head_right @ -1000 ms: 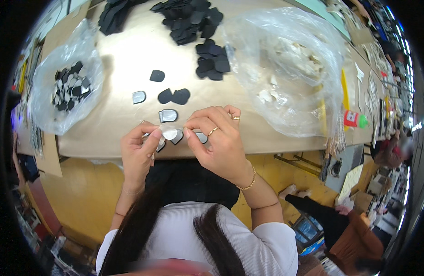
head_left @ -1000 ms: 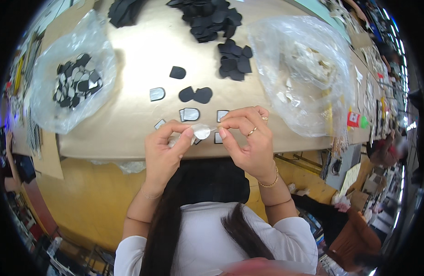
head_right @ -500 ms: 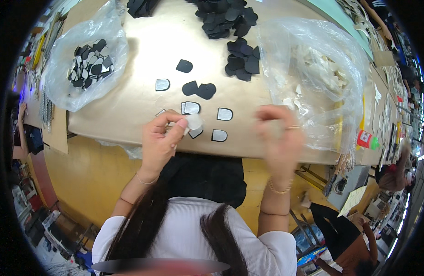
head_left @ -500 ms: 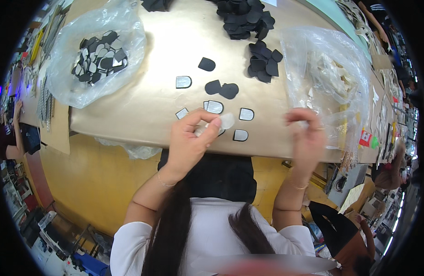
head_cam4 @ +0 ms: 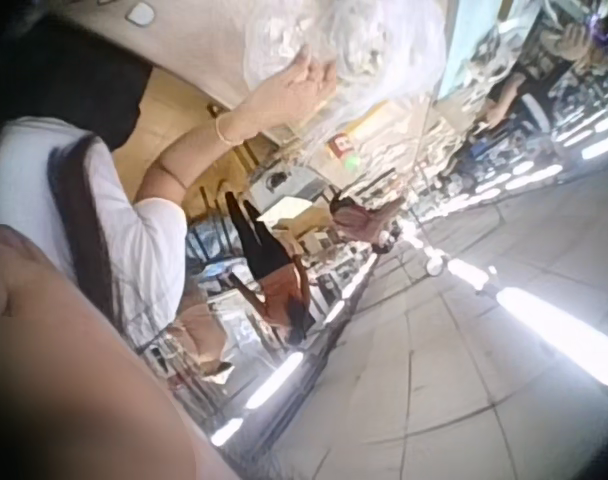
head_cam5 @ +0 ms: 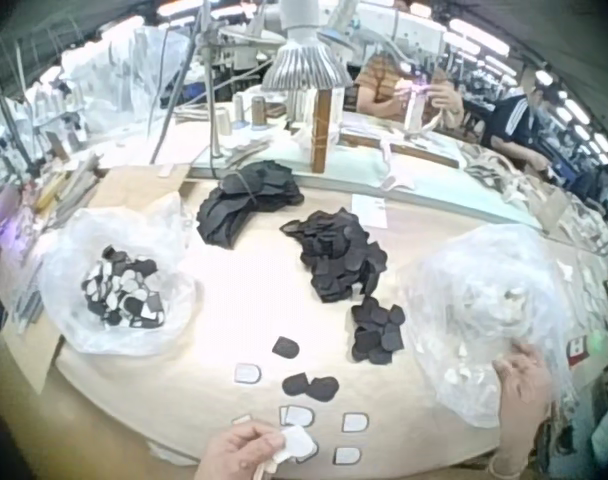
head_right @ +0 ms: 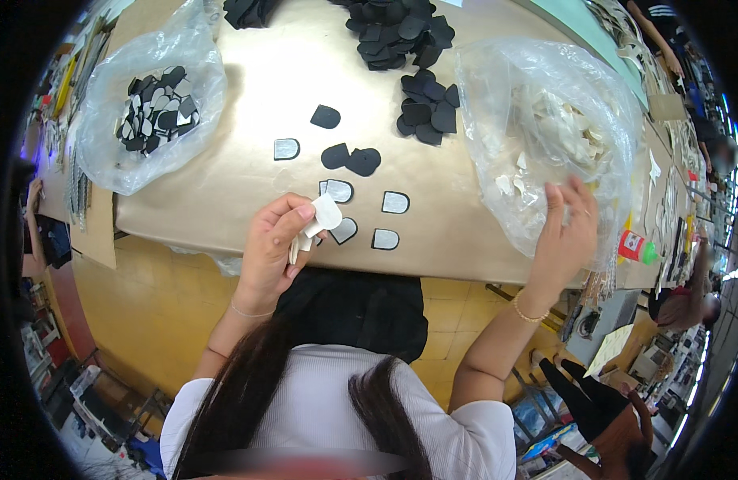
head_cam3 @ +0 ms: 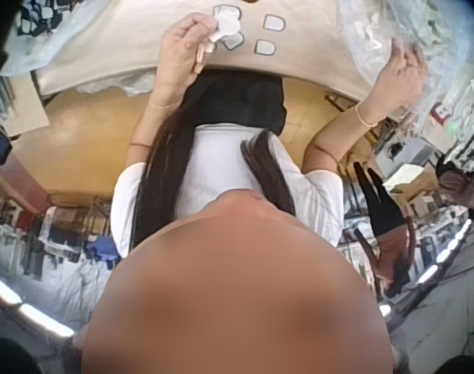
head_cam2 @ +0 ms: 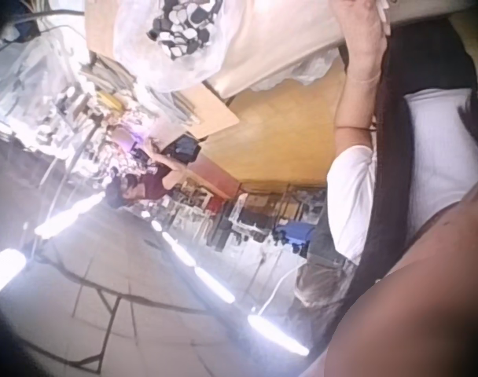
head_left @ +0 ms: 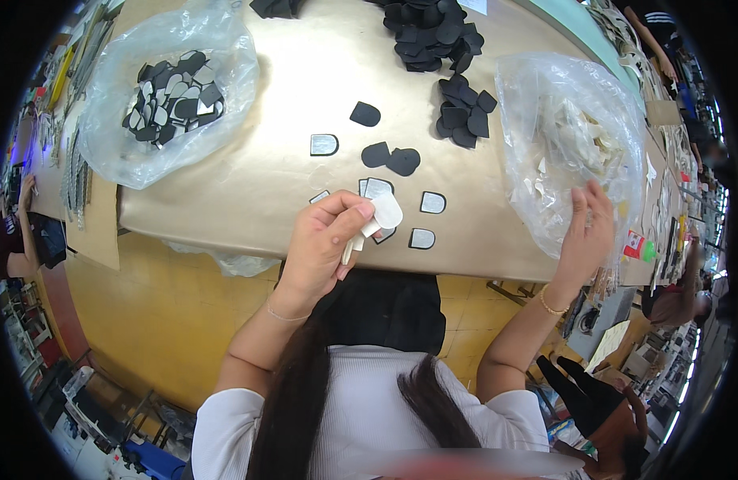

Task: The person repeatedly picks up small black and white D-shaped pieces from a table, aligns them, and presses them together by hand. The person arranges the assembled pieces on the table and continues the process with additional pieces.

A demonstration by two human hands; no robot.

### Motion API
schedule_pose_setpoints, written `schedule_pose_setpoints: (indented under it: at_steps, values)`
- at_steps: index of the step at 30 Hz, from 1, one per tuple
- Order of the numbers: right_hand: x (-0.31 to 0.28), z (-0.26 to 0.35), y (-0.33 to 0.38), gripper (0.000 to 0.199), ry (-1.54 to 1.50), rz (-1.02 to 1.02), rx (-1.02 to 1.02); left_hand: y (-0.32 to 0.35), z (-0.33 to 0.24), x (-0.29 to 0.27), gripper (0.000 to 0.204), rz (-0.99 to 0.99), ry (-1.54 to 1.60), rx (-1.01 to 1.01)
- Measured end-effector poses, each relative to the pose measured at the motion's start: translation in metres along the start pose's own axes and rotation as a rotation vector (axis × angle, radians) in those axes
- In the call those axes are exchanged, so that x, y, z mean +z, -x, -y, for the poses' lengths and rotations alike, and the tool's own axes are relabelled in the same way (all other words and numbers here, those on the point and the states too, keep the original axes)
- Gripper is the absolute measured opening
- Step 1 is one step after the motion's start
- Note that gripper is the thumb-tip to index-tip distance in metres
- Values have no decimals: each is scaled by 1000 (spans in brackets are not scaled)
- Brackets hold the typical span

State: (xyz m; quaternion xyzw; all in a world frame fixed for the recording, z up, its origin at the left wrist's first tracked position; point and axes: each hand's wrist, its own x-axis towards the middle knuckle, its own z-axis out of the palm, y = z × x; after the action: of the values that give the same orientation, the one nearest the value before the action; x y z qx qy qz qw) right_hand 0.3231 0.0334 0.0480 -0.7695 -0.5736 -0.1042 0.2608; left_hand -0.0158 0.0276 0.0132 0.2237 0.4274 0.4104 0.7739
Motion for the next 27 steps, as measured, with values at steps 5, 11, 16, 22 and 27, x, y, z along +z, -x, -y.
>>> schedule_pose_setpoints:
  at_steps: [5, 11, 16, 22, 27]
  values:
    - [-3, -3, 2, 33, 281, -51, -157, -3, 4, 5, 21, -32, 12, -58]
    - [14, 78, 43, 44, -561, 181, -528, -3, 7, 9, 21, -38, -56, -73]
    - [30, 112, 53, 40, -577, 259, -880, 2, 7, 9, 22, -33, -114, -79]
    - [39, 112, 47, 22, -942, 301, -201, 7, 2, 7, 19, -48, -268, -41]
    - [69, 110, 40, 14, -1072, 526, 199, 8, -5, 6, 25, -129, -296, 126]
